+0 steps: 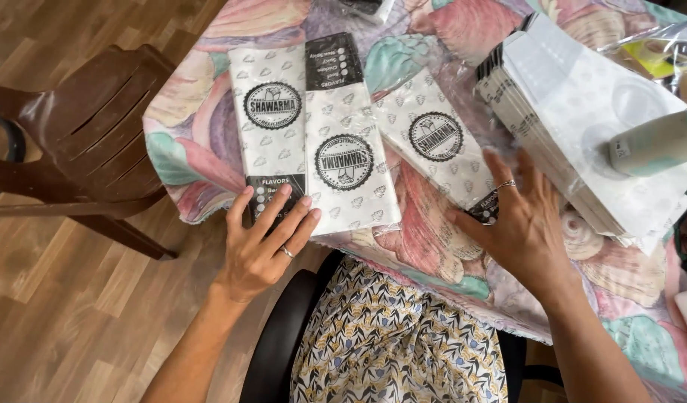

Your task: The person organizes printed food wrappers on a table and then uses scissors to cut small pieces of adhesive tape.

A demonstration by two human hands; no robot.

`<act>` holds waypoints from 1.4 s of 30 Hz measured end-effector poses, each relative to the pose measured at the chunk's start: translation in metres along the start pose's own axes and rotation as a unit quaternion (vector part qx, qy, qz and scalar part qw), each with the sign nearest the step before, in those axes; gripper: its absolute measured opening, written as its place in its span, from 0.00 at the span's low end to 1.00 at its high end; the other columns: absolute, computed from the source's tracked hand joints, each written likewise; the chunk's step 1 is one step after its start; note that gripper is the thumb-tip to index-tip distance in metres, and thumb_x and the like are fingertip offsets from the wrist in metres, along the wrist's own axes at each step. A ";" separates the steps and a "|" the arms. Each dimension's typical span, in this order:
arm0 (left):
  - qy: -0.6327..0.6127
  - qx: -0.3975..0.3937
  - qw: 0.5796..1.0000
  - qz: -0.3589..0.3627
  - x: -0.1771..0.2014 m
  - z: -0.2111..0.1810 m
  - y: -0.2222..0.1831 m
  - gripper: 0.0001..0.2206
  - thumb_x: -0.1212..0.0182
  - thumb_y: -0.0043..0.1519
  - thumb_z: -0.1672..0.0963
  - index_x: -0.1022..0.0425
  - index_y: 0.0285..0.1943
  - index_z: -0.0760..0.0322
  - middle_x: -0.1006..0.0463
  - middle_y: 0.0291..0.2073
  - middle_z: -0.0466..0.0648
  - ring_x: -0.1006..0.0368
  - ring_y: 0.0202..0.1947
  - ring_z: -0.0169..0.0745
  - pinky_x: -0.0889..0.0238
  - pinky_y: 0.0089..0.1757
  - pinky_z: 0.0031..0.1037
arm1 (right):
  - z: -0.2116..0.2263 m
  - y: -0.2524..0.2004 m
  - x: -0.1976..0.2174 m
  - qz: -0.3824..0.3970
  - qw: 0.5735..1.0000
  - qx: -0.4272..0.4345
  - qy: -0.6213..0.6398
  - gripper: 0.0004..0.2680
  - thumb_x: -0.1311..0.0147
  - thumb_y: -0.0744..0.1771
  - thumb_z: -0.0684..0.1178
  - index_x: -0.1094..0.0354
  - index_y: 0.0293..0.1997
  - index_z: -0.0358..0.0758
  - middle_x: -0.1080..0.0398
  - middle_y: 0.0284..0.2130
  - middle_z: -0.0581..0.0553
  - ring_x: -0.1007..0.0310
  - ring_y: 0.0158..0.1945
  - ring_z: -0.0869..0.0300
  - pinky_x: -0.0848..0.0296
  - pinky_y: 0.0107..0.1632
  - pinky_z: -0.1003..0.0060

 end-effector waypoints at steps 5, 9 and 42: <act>-0.070 -0.026 0.997 -0.002 -0.002 0.002 0.007 0.13 0.31 0.65 0.65 0.23 0.58 0.71 0.23 0.56 0.59 0.26 0.59 0.56 0.34 0.57 0.64 | -0.005 0.011 -0.006 -0.082 0.986 0.118 0.090 0.23 0.39 0.66 0.59 0.33 0.62 0.30 0.32 0.61 0.24 0.31 0.61 0.34 0.28 0.57 0.36; -0.084 -0.031 0.996 -0.016 -0.011 -0.001 0.017 0.14 0.27 0.64 0.65 0.22 0.57 0.72 0.22 0.55 0.59 0.26 0.57 0.57 0.34 0.57 0.64 | -0.004 0.032 -0.018 -0.077 0.988 0.099 0.089 0.19 0.38 0.68 0.45 0.36 0.65 0.24 0.32 0.59 0.17 0.22 0.27 0.45 0.18 0.37 0.42; -0.137 0.311 0.940 -0.036 -0.032 -0.037 -0.006 0.35 0.15 0.57 0.54 0.32 0.72 0.53 0.40 0.71 0.67 0.32 0.62 0.60 0.27 0.58 0.45 | 0.046 0.009 -0.016 -0.167 0.910 0.259 0.278 0.09 0.33 0.66 0.40 0.23 0.48 0.28 0.24 0.52 0.27 0.20 0.53 0.44 0.16 0.51 0.57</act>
Point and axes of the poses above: each hand's wrist, its own y-axis towards the middle knuckle, its own x-axis out of the back of the hand, z = x × y, the point moved 4 cm from there along y, towards the middle knuckle
